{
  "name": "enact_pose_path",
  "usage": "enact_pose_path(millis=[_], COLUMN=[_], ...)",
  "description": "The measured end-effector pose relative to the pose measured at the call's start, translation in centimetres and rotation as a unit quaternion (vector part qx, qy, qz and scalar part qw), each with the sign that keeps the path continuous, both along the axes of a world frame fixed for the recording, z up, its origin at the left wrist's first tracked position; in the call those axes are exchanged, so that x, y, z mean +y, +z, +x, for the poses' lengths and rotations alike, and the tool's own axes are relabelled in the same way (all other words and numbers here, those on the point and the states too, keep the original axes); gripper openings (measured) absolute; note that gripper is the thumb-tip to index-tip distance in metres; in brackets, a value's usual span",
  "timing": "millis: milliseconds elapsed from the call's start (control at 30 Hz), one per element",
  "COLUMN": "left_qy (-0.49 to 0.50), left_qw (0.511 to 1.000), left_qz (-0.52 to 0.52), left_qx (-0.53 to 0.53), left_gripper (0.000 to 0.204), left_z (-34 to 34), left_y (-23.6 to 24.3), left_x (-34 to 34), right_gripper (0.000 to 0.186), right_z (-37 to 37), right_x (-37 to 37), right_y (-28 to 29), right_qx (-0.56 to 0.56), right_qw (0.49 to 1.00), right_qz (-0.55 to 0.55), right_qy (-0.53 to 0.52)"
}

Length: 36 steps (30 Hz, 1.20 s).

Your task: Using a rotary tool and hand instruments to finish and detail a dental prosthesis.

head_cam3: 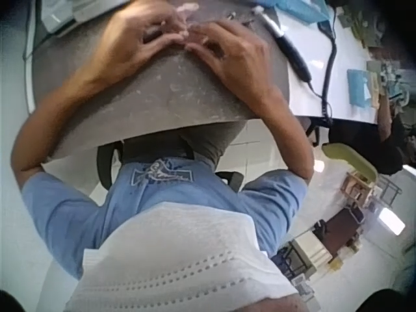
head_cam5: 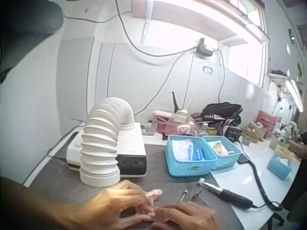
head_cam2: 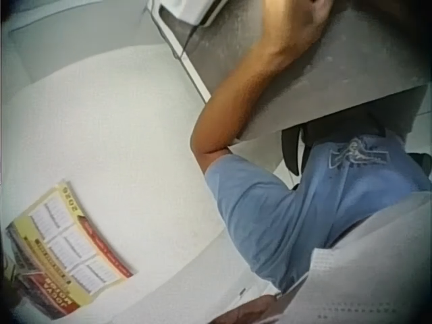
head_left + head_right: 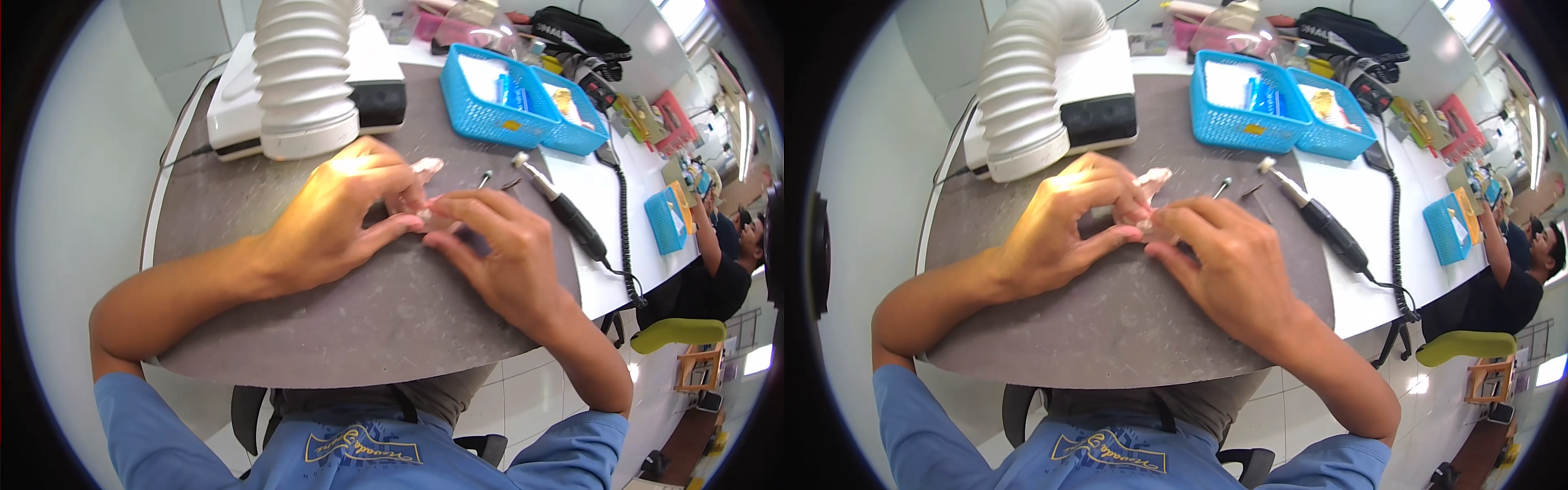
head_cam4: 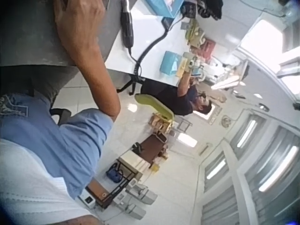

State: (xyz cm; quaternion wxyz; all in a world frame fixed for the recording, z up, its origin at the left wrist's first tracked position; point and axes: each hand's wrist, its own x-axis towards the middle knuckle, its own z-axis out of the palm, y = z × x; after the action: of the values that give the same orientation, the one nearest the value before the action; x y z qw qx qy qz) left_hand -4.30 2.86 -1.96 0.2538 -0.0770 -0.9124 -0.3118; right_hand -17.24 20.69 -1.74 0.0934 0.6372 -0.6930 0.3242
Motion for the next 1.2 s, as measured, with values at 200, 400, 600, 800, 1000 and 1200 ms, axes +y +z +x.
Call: enact_pose_path(millis=[200,400,600,800,1000,1200], left_qy=[0.008,0.009,-0.018,-0.015,-0.018,-0.007], left_qw=[1.000,1.000,0.997,1.000,0.999,1.000], left_qz=[-0.002,0.003,-0.057,-0.017,0.048,0.019], left_qx=[-0.001,0.019,0.046,0.019,-0.008,0.005], left_gripper=[0.017,0.028,0.034,0.036,0.035,0.035], left_z=[0.0,0.3,0.7,1.1,1.0,1.1], left_y=[-0.1,-0.1,-0.9,0.1,0.2,0.3], left_x=[-0.3,-0.1,-1.2,-1.0,-0.7,-0.3], right_gripper=[0.028,0.028,0.031,0.028,0.028,0.026], right_z=[0.0,0.1,-0.2,-0.1,-0.4,-0.4], right_x=[0.3,0.4,0.2,0.2,0.3,0.8], right_y=[0.2,-0.2,-0.5,0.1,0.9,1.1], right_qx=[-0.010,-0.096,-0.157,-0.296,-0.380,-0.402], right_qw=[1.000,0.995,0.987,0.952,0.924,0.915], right_qz=[0.019,-0.006,-0.021,-0.063,-0.016,0.001], right_qy=[0.013,-0.015,0.022,0.050,0.023,0.028])
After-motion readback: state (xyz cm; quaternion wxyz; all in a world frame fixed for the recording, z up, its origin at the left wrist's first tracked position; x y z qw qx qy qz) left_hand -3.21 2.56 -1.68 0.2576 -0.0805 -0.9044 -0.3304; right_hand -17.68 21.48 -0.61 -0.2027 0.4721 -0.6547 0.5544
